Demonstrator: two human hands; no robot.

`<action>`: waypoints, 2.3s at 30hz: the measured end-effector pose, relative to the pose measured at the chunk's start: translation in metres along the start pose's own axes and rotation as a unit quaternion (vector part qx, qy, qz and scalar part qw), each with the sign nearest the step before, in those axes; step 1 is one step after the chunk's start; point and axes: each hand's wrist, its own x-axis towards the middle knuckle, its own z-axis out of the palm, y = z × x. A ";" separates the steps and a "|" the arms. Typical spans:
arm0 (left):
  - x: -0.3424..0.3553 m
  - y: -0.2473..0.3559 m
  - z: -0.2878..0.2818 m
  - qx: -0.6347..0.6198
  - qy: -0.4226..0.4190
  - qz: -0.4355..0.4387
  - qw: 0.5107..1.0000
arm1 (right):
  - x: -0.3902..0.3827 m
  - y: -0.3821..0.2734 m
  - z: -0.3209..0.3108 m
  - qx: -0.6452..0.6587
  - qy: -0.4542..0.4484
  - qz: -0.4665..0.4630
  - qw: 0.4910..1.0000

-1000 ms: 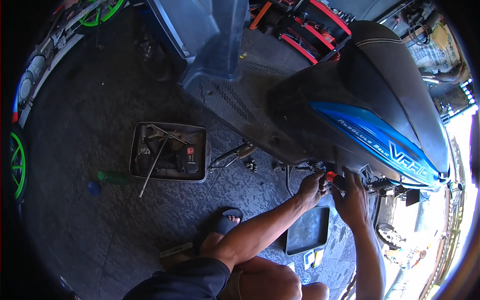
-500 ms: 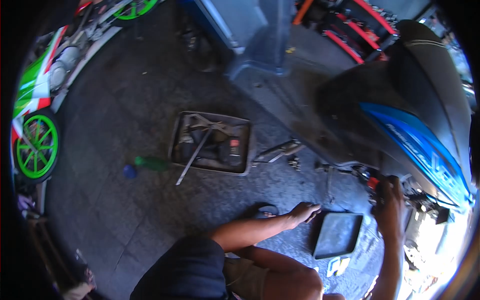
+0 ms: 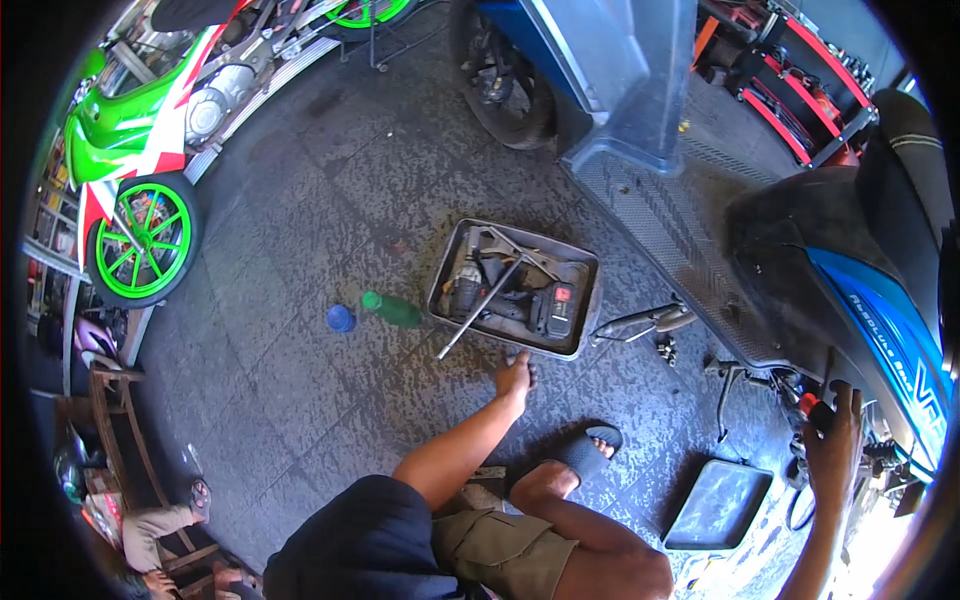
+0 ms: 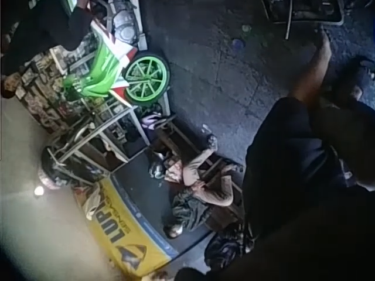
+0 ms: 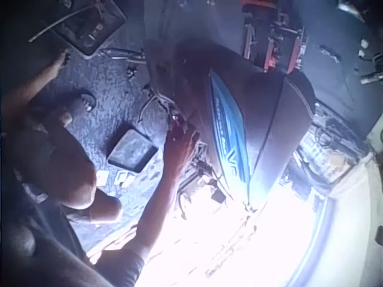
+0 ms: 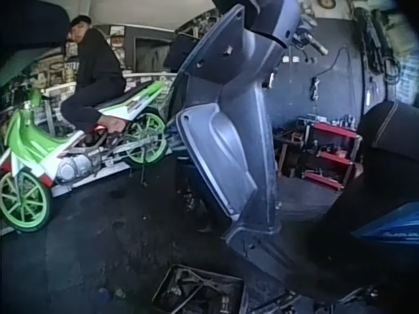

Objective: Using a T-handle wrench and screwdriver to work on a motorcycle engine/transmission area.

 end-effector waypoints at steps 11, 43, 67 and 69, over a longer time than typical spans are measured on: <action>-0.031 0.011 -0.018 0.227 -0.011 0.262 0.938 | 0.010 0.000 0.020 -0.013 -0.008 0.092 0.996; -0.018 0.371 -0.277 0.799 0.271 0.375 0.383 | 0.010 0.013 0.013 0.004 -0.014 -0.006 1.000; -0.021 0.384 -0.273 0.754 0.290 0.352 0.473 | 0.006 0.016 0.015 -0.022 0.007 -0.022 1.000; -0.023 0.382 -0.271 0.745 0.296 0.360 0.476 | 0.007 0.014 0.012 -0.020 0.001 -0.025 0.999</action>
